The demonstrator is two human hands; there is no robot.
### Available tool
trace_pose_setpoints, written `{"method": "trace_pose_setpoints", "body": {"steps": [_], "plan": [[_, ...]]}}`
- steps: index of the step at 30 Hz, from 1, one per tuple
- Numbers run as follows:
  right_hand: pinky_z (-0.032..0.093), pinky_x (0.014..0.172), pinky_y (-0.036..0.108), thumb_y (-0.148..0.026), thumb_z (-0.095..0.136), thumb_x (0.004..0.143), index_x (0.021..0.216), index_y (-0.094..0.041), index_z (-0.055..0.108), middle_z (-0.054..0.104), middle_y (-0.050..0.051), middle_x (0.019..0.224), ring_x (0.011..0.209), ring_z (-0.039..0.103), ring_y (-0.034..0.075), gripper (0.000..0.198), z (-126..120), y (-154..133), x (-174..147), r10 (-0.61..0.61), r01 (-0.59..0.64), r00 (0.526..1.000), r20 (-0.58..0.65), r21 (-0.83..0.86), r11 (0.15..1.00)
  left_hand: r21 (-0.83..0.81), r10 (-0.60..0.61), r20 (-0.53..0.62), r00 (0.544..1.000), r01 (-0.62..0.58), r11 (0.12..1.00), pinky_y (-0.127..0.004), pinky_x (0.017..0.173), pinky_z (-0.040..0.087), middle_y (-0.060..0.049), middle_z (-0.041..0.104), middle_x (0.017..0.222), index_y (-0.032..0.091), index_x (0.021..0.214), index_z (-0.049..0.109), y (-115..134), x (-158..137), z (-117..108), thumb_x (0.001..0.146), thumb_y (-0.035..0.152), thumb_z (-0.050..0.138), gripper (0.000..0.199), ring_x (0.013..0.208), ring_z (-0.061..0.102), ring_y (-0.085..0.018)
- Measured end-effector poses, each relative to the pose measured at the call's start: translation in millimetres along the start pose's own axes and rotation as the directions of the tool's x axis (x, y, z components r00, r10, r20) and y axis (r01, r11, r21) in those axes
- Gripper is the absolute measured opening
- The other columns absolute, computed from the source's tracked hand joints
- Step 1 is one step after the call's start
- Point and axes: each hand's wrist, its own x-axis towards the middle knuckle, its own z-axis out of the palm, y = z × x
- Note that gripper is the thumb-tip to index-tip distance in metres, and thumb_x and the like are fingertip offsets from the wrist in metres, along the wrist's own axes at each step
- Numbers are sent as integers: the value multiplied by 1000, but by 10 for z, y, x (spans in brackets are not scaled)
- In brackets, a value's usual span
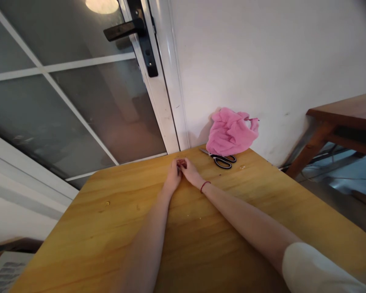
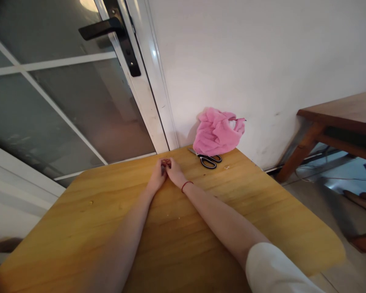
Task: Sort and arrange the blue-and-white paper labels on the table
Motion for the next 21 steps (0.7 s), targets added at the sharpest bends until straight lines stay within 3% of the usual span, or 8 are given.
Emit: {"method": "trace_pose_setpoints", "body": {"steps": [5, 11, 21], "plan": [[48, 83, 30, -9, 50, 79, 88, -16, 53, 64, 5, 91, 84, 61, 12, 12, -9, -60, -49, -10, 9, 1000, -21, -36, 999, 96, 15, 6, 1000, -15, 995, -38, 94, 41, -10, 55, 109, 18, 112, 43, 24, -26, 6, 73, 0, 43, 43, 105, 52, -18], [47, 77, 28, -10, 51, 77, 86, -16, 55, 63, 4, 85, 77, 59, 12, 11, -34, -117, -80, -9, 5, 999, -51, -83, 997, 261, -57, -48, 997, 68, 963, -36, 89, 44, -11, 49, 109, 18, 113, 45, 88, -57, -31, 75, 5, 46, 40, 101, 52, -20], [46, 73, 26, -12, 50, 77, 80, -16, 57, 63, 2, 79, 73, 58, 11, 9, -64, -164, -118, -23, 18, 999, -49, -100, 995, 567, -167, -21, 986, 149, 810, -44, 87, 39, -15, 55, 107, 17, 117, 52, 238, -96, -23, 79, 21, 49, 38, 101, 50, -30]]}}
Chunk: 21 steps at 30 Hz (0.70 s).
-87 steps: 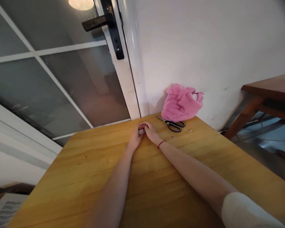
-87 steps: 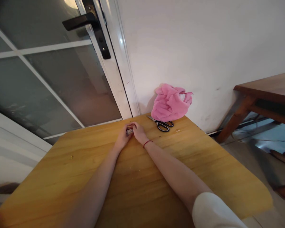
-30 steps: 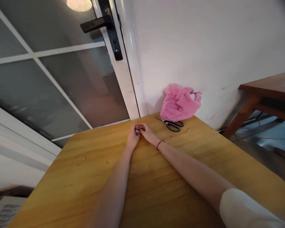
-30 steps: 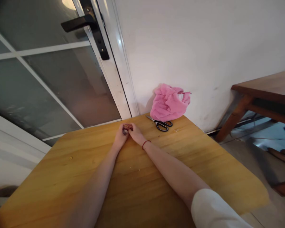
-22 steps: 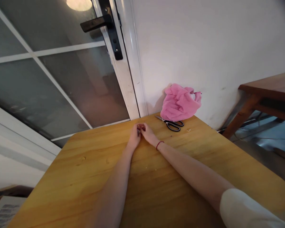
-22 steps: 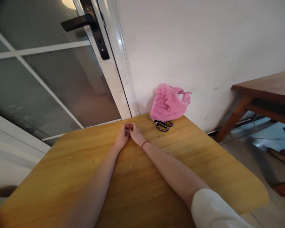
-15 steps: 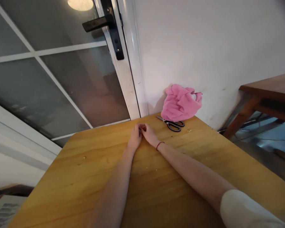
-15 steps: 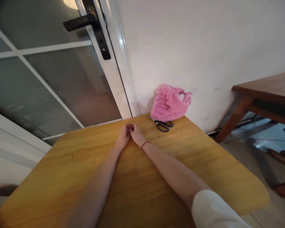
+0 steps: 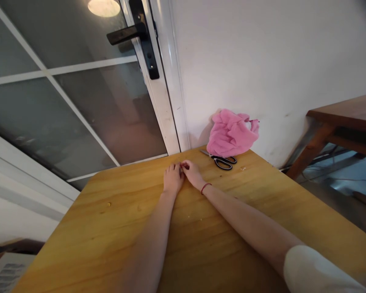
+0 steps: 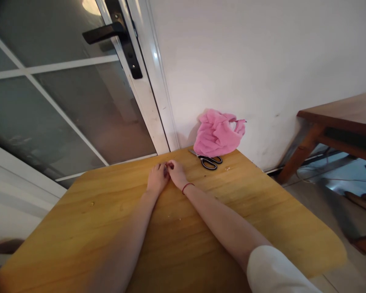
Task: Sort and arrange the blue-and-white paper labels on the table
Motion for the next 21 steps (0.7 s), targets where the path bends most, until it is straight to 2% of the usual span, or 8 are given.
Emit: {"method": "trace_pose_setpoints", "body": {"steps": [6, 8, 13, 21], "plan": [[47, 72, 26, -14, 49, 78, 79, -17, 56, 64, 2, 79, 73, 59, 12, 8, 13, 15, 1, 5, -5, 1000, -4, 4, 1000, 114, 35, 1, 999, -35, 993, -42, 86, 38, -13, 56, 104, 23, 131, 42, 40, -53, -29, 83, 23, 45, 47, 99, 51, -29], [47, 72, 27, -15, 48, 78, 79, -17, 56, 63, 2, 78, 73, 58, 12, 8, 18, 26, 4, 4, -4, 1000, -3, 9, 1000, 153, 40, -5, 999, -39, 987, -43, 86, 37, -14, 56, 104, 21, 130, 44, 45, -60, -35, 84, 23, 45, 47, 98, 51, -30], [47, 73, 27, -13, 49, 77, 80, -17, 55, 61, 1, 77, 72, 58, 12, 8, 20, 38, 13, -1, 1, 1000, -13, 8, 1000, 189, -20, -31, 999, 26, 982, -46, 86, 37, -18, 56, 107, 15, 120, 52, 52, -73, -49, 82, 26, 47, 40, 102, 49, -34], [46, 73, 28, -10, 49, 75, 77, -17, 56, 59, 0, 74, 71, 56, 12, 10, 39, 73, 33, 2, -3, 1000, -31, -10, 1000, 183, -138, -36, 990, 142, 973, -47, 82, 41, -21, 59, 99, 10, 97, 60, 14, -95, -103, 81, 37, 49, 34, 100, 51, -36]]}}
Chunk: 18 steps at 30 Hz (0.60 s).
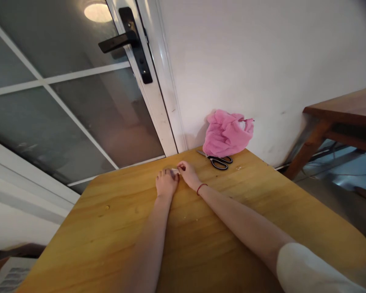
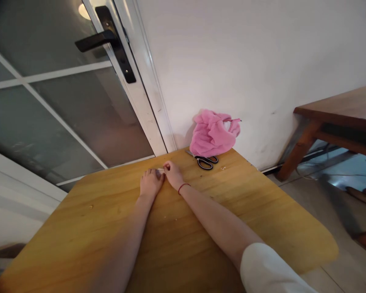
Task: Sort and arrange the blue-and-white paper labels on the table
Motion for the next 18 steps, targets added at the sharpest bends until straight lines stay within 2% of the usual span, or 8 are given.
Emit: {"method": "trace_pose_setpoints", "body": {"steps": [6, 10, 14, 16, 18], "plan": [[46, 74, 28, -10, 49, 75, 77, -18, 56, 59, 0, 74, 73, 56, 12, 11, 9, 10, 1, -6, 6, 1000, 14, 7, 1000, -82, -27, 26, 999, 29, 996, -49, 86, 40, -22, 58, 102, 10, 100, 57, 1, -12, 14, 81, 35, 48, 33, 106, 49, -36], [46, 76, 28, -9, 47, 75, 79, -18, 55, 60, 0, 77, 74, 56, 12, 13, 12, -1, -4, 3, -3, 1000, 19, 16, 1000, -198, 23, 67, 997, -9, 980, -46, 90, 41, -23, 53, 117, 9, 121, 45, -1, -7, 57, 83, 27, 44, 42, 114, 48, -32], [47, 77, 28, -8, 46, 75, 80, -18, 56, 61, 0, 79, 75, 57, 11, 14, 9, -22, -10, -9, 7, 998, 62, 31, 1000, -307, 94, 85, 992, -63, 950, -41, 95, 41, -22, 37, 137, 12, 134, 31, 12, -8, 71, 85, 19, 40, 50, 124, 42, -27], [47, 77, 28, -9, 47, 76, 81, -18, 56, 62, 1, 80, 75, 58, 12, 14, 6, -32, -10, -14, 11, 997, 82, 34, 999, -365, 98, 83, 992, -61, 929, -41, 93, 42, -21, 25, 144, 17, 136, 31, 28, -18, 65, 86, 19, 39, 51, 126, 41, -28], [47, 77, 28, -9, 47, 76, 80, -18, 56, 62, 1, 79, 75, 58, 12, 13, 4, -38, -8, -12, 10, 996, 87, 31, 999, -416, 73, 83, 994, -32, 909, -45, 90, 43, -21, 20, 146, 20, 134, 35, 41, -29, 66, 86, 21, 40, 49, 126, 41, -31]]}}
